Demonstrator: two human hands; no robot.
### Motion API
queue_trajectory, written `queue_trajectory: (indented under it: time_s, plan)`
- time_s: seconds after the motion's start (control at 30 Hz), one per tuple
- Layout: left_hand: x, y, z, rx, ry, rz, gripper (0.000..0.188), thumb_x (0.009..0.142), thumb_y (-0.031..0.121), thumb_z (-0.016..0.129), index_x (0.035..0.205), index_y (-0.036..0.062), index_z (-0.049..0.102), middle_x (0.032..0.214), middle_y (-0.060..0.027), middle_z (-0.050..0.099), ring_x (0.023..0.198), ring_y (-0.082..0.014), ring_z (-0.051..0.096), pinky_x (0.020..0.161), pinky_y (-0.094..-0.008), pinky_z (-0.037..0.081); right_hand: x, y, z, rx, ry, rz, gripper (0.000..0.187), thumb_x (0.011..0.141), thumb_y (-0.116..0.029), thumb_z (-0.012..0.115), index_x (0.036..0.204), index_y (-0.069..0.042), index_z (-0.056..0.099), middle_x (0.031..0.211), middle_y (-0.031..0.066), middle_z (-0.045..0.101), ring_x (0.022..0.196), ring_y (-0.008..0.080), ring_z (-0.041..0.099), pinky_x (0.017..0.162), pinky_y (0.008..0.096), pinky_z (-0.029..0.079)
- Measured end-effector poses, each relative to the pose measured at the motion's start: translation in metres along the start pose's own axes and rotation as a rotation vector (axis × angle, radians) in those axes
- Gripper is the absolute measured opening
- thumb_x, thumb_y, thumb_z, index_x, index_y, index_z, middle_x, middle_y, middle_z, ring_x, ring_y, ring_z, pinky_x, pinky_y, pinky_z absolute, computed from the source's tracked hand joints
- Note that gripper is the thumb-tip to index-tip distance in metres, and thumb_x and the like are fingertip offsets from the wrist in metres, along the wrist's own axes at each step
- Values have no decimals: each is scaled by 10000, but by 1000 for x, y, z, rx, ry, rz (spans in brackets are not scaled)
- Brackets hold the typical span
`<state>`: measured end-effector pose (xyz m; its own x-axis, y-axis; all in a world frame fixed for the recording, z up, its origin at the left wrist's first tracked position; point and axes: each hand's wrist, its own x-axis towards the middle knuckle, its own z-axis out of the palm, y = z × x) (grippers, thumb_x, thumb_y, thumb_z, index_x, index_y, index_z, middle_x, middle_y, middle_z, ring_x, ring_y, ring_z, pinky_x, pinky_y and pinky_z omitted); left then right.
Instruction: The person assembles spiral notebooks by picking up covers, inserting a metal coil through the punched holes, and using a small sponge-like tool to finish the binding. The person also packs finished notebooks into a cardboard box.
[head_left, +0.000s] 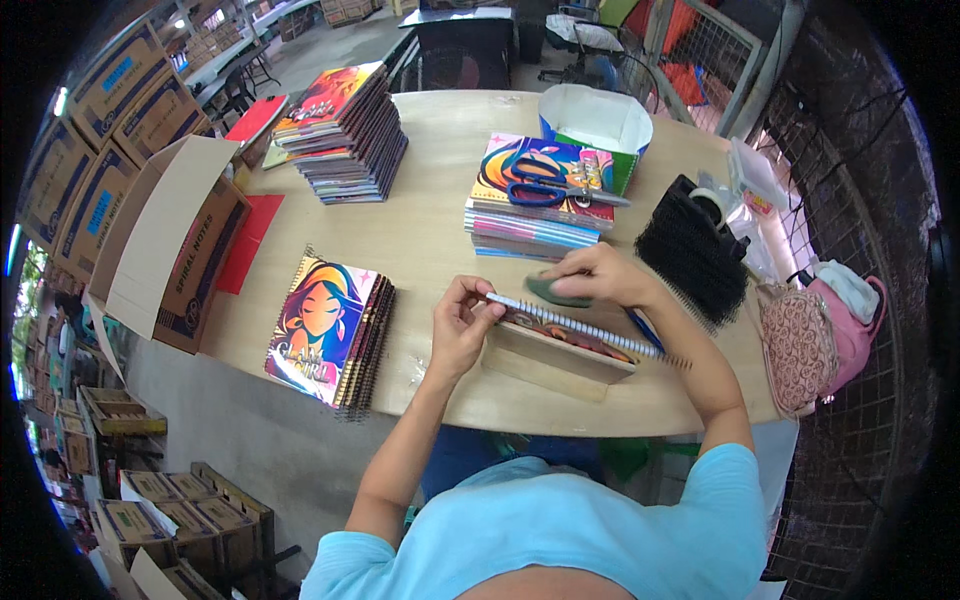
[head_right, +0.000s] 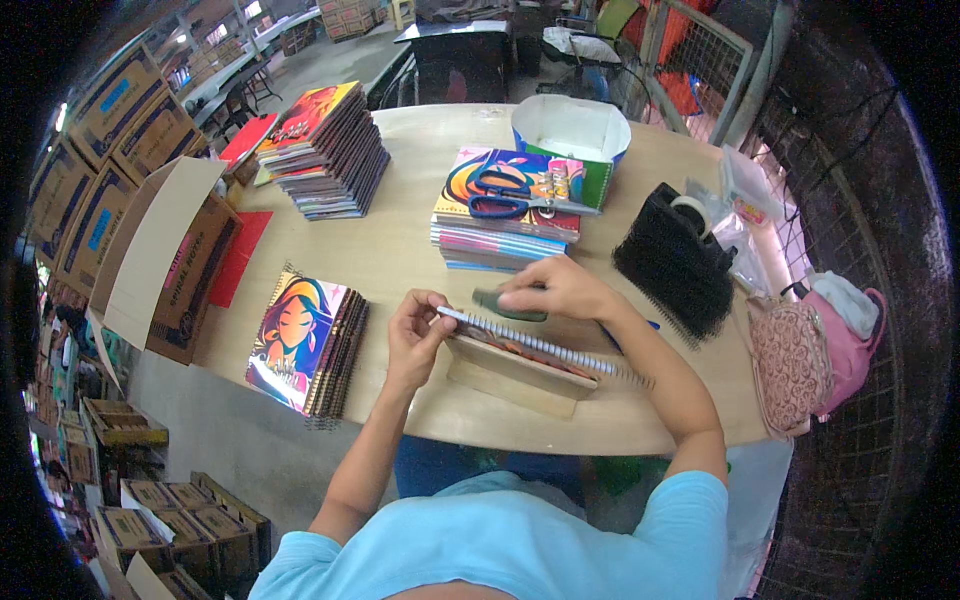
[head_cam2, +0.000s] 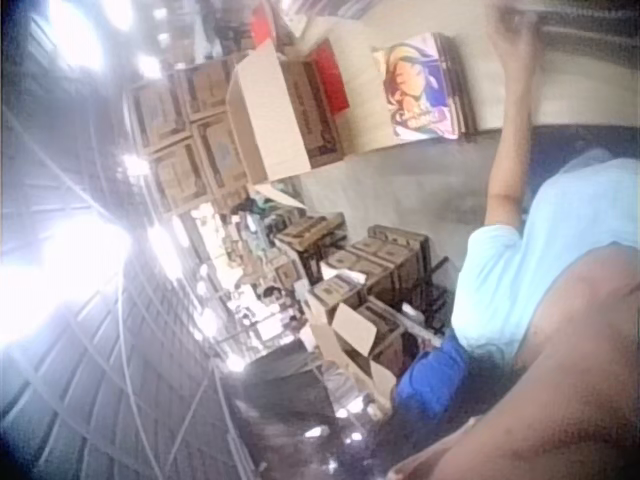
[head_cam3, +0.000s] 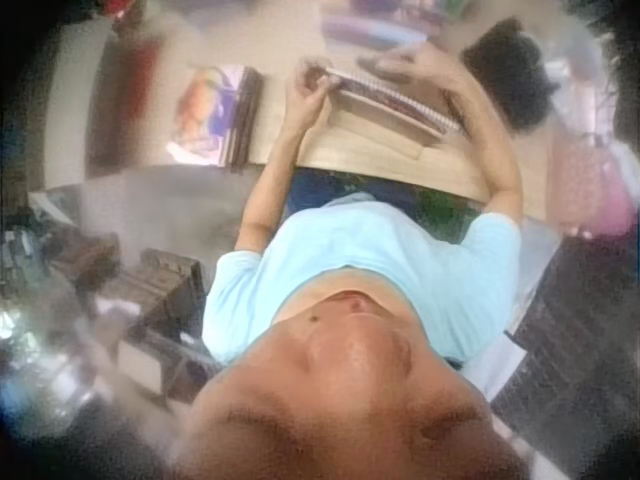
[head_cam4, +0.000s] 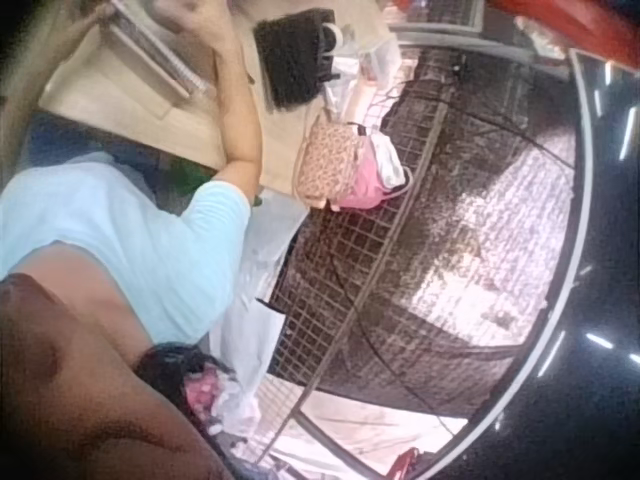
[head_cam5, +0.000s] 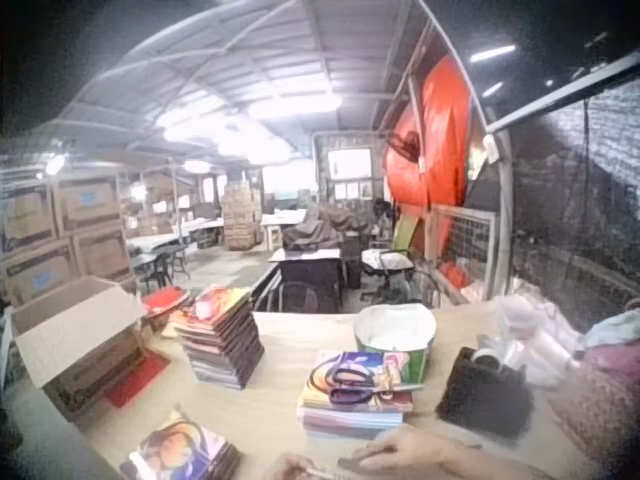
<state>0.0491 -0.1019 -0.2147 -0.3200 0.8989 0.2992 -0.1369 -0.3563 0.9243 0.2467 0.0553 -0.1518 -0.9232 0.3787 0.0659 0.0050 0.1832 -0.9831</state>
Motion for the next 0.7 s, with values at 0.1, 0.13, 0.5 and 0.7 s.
queue_trajectory:
  time_s: [0.1, 0.13, 0.5, 0.7]
  plan:
    - [2, -1, 2, -30, 6, 12, 242, 844, -33, 675, 1025, 10, 522, 988, -31, 535, 938, -104, 550, 836, -259, 509, 7, -19, 8, -135, -62, 44, 499, 823, -518, 641, 1023, -73, 747, 923, 146, 725, 854, 196, 666, 814, 327, 499]
    - [4, 0, 1, -56, 5, 12, 248, 838, -32, 683, 1024, 11, 524, 996, -30, 534, 949, -103, 547, 840, -260, 507, 15, -26, 7, -506, -82, 139, 498, 830, -509, 641, 1033, -66, 743, 923, 136, 726, 856, 185, 661, 807, 328, 498]
    - [10, 7, -6, 76, 32, 14, 461, 738, -2, 778, 1109, 44, 509, 887, -3, 570, 872, -102, 577, 869, -299, 468, 33, -3, -1, -137, -97, 104, 538, 859, -511, 634, 995, 2, 721, 847, 101, 704, 771, 142, 599, 728, 286, 482]
    - [5, 8, -2, 6, 8, -15, 459, 748, 40, 783, 1128, 44, 525, 908, -6, 583, 893, -106, 580, 884, -302, 463, 19, 39, 13, -761, 148, -140, 525, 841, -375, 699, 1223, -22, 625, 1044, 149, 694, 897, 229, 673, 807, 311, 520]
